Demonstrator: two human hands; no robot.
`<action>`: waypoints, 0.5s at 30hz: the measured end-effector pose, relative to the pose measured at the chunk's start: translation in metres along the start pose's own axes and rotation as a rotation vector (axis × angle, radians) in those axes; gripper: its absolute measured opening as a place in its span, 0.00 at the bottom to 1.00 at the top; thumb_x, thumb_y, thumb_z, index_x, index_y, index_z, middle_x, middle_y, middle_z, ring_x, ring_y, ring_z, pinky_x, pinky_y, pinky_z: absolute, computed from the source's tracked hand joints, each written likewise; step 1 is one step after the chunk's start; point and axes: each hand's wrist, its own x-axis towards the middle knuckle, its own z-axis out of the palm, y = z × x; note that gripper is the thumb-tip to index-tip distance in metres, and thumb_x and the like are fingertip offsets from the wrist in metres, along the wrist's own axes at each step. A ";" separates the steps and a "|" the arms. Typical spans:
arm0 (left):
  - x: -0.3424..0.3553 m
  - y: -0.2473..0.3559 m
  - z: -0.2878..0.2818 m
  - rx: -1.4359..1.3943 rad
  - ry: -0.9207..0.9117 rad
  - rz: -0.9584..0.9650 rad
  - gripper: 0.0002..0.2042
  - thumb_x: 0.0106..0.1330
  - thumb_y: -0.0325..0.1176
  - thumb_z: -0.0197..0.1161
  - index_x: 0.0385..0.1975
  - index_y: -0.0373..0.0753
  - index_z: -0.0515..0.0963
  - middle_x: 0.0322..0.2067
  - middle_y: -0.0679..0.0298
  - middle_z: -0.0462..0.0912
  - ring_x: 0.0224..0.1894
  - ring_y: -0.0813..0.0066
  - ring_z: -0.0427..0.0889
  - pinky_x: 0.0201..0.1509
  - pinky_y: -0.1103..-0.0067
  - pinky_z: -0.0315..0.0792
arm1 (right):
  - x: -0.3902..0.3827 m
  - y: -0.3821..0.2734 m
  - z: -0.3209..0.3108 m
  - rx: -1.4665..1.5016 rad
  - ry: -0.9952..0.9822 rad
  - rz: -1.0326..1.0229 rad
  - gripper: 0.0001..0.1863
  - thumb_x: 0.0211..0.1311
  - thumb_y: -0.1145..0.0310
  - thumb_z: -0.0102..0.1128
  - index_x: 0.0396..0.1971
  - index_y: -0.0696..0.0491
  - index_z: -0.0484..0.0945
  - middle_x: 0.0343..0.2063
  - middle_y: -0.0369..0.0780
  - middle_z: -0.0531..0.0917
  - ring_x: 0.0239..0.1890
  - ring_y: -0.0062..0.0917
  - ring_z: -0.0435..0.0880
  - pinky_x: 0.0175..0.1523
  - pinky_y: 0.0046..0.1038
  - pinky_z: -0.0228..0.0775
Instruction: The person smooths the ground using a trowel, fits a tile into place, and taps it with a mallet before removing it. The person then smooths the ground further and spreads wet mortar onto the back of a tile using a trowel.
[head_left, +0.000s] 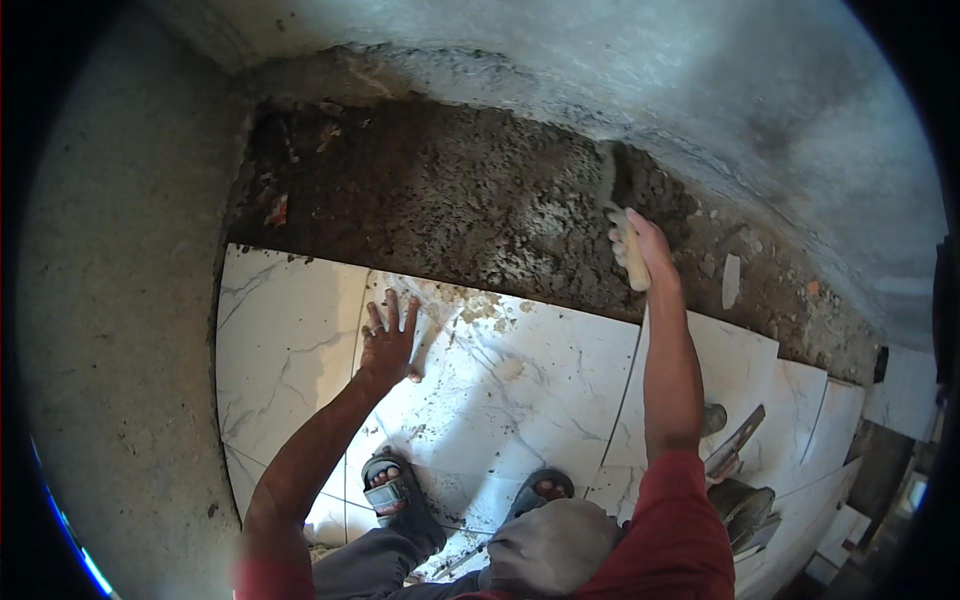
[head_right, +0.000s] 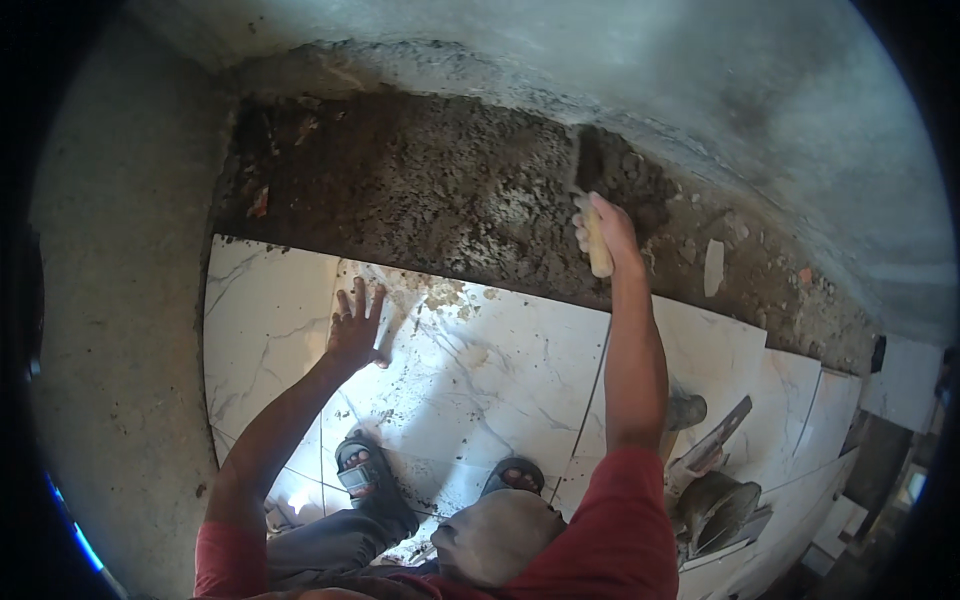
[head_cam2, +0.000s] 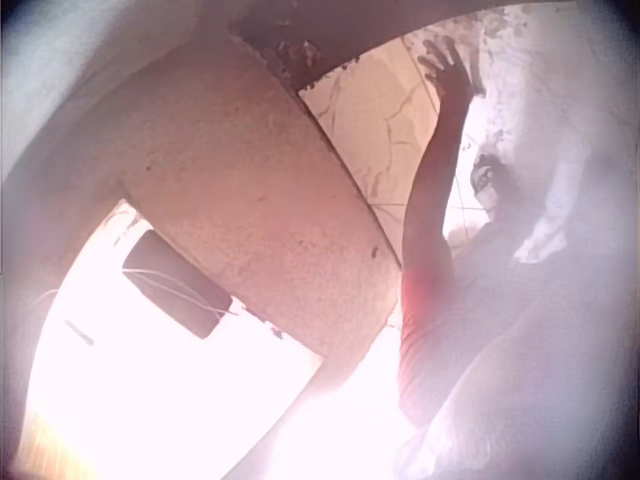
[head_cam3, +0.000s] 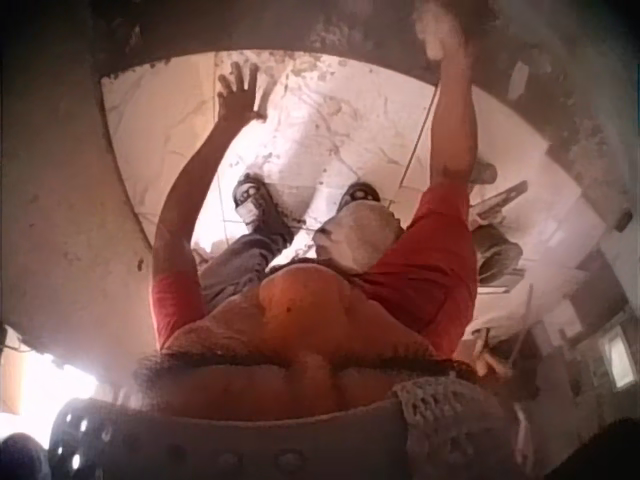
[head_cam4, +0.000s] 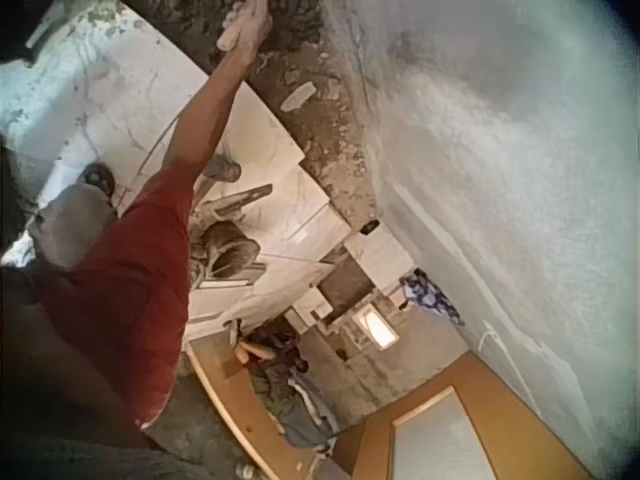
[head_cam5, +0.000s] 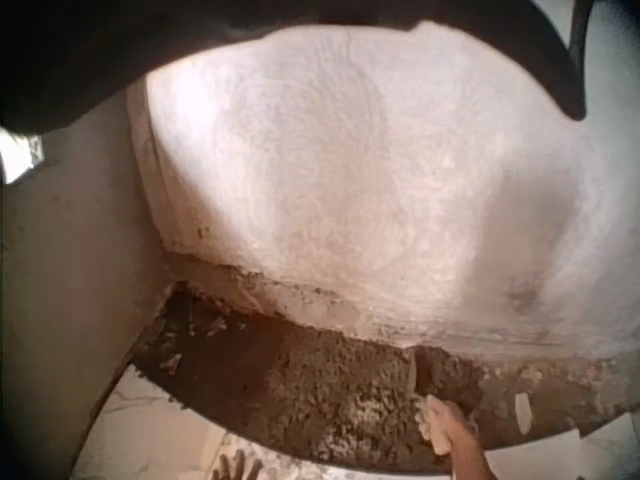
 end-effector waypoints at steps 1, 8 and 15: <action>0.001 0.001 0.002 -0.003 -0.007 0.000 0.69 0.30 0.57 0.77 0.69 0.42 0.33 0.67 0.36 0.32 0.65 0.30 0.50 0.59 0.55 0.67 | -0.004 0.000 0.006 0.104 0.026 0.003 0.18 0.63 0.54 0.53 0.40 0.54 0.72 0.21 0.36 0.74 0.16 0.19 0.71 0.17 0.23 0.64; -0.009 -0.007 0.006 0.080 0.069 -0.003 0.68 0.29 0.61 0.75 0.68 0.38 0.38 0.66 0.34 0.39 0.62 0.31 0.57 0.54 0.57 0.71 | 0.002 -0.004 0.207 -0.305 -0.284 -0.017 0.12 0.59 0.64 0.58 0.39 0.54 0.71 0.22 0.34 0.74 0.18 0.17 0.72 0.17 0.21 0.65; -0.001 0.002 0.001 0.035 0.026 0.026 0.68 0.31 0.60 0.75 0.68 0.39 0.35 0.66 0.35 0.37 0.64 0.29 0.52 0.56 0.56 0.70 | 0.101 0.008 0.288 0.000 -0.335 -0.012 0.12 0.60 0.62 0.56 0.32 0.57 0.71 0.23 0.39 0.77 0.19 0.21 0.75 0.20 0.24 0.69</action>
